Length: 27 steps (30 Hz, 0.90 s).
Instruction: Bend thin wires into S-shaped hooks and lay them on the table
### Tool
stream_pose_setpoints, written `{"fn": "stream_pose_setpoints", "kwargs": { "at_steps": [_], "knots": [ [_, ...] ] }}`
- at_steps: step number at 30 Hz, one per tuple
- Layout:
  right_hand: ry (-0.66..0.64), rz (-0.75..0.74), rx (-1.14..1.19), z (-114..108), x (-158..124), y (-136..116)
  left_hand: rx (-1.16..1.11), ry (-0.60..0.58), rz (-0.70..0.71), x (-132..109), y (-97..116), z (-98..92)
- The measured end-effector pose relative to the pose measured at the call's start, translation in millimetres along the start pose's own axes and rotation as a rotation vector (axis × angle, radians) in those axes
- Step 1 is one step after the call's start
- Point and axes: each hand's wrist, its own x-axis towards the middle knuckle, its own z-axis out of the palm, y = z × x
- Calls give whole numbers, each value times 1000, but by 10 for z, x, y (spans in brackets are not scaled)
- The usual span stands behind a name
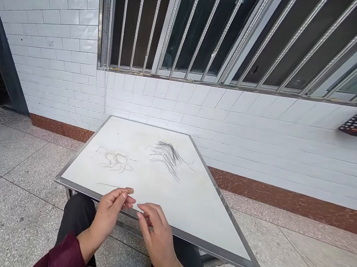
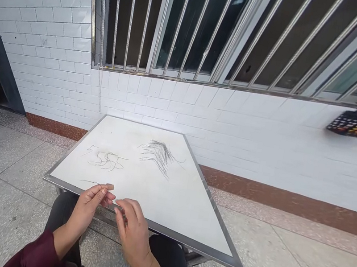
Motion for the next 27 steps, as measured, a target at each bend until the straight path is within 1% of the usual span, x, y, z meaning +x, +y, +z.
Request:
{"fn": "stream_pose_setpoints", "kwargs": {
  "at_steps": [3, 6, 10, 13, 16, 18, 20, 23, 27],
  "knots": [
    [-9, -19, 16, -112, 87, -120, 91, -103, 2, -90, 15, -9],
    [-18, -69, 7, -155, 133, -179, 158, -195, 8, -171, 14, 3],
    [-27, -122, -26, -156, 111, -138, 198, -280, -36, -254, 27, 34],
    [-101, -131, -31, -197, 84, -85, 178, -362, -76, -290, 46, 58],
    [-153, -92, -9, -276, 68, -36, 108, -445, -122, -302, 35, 69],
    [-173, -66, -2, -323, 57, 1, 49, -450, -164, -299, 4, 66],
    [-193, -52, -4, -344, 43, 40, -1, -416, -199, -290, -38, 59],
    [-202, -32, 12, -325, 19, 85, -41, -368, -231, -277, -91, 55],
    [-214, 54, 60, -279, 12, 110, -41, -343, -256, -267, -138, 56]
  ]
}}
